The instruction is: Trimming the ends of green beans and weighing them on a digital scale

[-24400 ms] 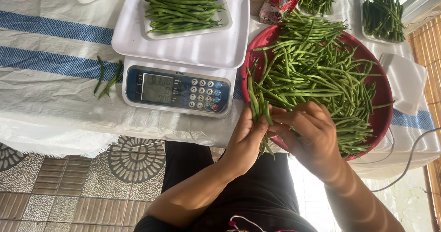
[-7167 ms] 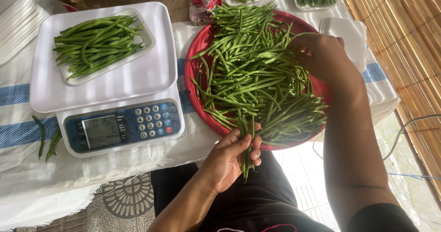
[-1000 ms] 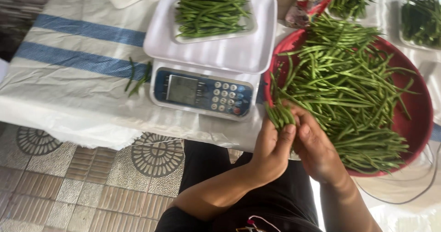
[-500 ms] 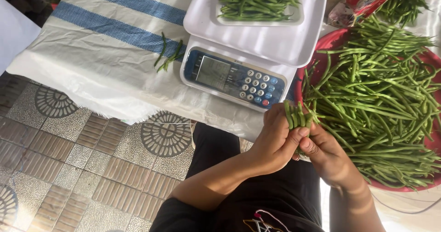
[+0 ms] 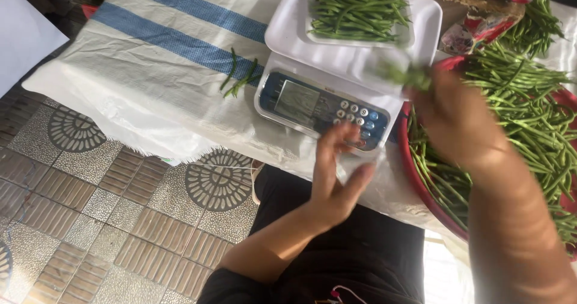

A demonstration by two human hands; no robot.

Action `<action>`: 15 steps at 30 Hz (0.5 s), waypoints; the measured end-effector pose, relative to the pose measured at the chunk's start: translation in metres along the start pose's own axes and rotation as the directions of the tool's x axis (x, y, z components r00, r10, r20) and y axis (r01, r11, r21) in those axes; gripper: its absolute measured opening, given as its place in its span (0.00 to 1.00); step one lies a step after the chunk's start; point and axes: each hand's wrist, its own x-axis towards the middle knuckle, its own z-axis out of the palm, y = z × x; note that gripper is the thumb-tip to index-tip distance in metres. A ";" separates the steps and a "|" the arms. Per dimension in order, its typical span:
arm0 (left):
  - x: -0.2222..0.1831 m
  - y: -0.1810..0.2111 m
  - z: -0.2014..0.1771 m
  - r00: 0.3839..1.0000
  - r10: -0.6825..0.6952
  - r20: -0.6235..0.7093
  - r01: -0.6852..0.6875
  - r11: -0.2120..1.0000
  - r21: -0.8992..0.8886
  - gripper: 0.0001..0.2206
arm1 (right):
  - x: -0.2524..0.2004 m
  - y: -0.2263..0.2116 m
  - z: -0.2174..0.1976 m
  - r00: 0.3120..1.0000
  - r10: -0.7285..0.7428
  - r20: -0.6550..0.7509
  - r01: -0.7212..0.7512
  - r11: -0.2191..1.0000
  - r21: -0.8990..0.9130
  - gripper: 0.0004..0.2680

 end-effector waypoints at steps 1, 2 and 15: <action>-0.012 -0.002 -0.001 1.000 0.011 -0.001 -0.011 1.000 0.002 0.26 | 0.029 0.016 -0.005 1.000 -0.009 -0.007 0.009 1.000 -0.001 0.09; -0.023 -0.005 -0.001 0.989 -0.068 0.129 0.072 0.997 -0.026 0.20 | 0.059 0.032 -0.010 0.889 -0.396 -0.232 0.367 0.917 -0.160 0.05; -0.116 -0.115 -0.069 0.165 -0.779 0.606 0.788 0.473 0.394 0.22 | 0.265 0.076 0.031 0.836 -0.542 -0.086 0.314 0.601 -0.735 0.12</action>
